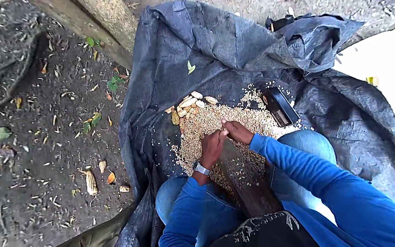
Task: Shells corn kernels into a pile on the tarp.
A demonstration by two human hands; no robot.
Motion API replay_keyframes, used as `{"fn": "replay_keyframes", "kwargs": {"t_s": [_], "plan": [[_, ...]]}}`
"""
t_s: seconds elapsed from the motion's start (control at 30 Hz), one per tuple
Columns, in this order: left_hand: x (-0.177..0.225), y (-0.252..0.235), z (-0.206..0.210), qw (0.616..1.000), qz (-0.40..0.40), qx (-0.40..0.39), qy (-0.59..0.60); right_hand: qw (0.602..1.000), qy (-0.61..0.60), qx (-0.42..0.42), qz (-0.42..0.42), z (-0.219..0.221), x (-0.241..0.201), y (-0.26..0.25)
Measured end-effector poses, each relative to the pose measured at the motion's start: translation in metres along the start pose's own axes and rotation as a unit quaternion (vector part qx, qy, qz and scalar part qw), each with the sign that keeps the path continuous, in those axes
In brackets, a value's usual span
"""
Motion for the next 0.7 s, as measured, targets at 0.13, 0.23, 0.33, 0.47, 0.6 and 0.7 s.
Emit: {"fn": "replay_keyframes", "kwargs": {"t_s": [0.13, 0.23, 0.33, 0.47, 0.6, 0.7], "plan": [[0.006, -0.005, 0.005, 0.956, -0.121, 0.074, 0.256, 0.995, 0.057, 0.034, -0.078, 0.014, 0.004, 0.003], [0.006, -0.008, 0.006, 0.863, -0.186, 0.069, 0.465, 0.995, 0.030, 0.024, -0.096, 0.019, 0.004, 0.001], [0.003, -0.008, 0.004, 0.835, -0.215, 0.069, 0.501, 0.994, 0.042, -0.013, -0.104, 0.013, 0.005, -0.005], [-0.004, -0.007, 0.006, 0.886, -0.149, 0.099, 0.427, 0.986, 0.084, -0.047, -0.137, 0.018, 0.006, -0.003], [0.001, -0.001, 0.007, 0.916, -0.074, 0.138, 0.370, 0.993, -0.043, -0.044, -0.098, 0.020, -0.010, 0.011], [0.009, 0.001, 0.004, 0.945, -0.009, 0.167, 0.279, 0.985, -0.162, -0.021, -0.059, 0.024, -0.002, 0.007]]}}
Point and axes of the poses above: each hand's wrist, its own y-axis away from the middle knuckle, its own z-axis out of the palm, x = y × z, the point moved 1 cm from there along -y, towards the middle knuckle, and after that the axes turned 8 degrees about -x, right-handed, at the moved point
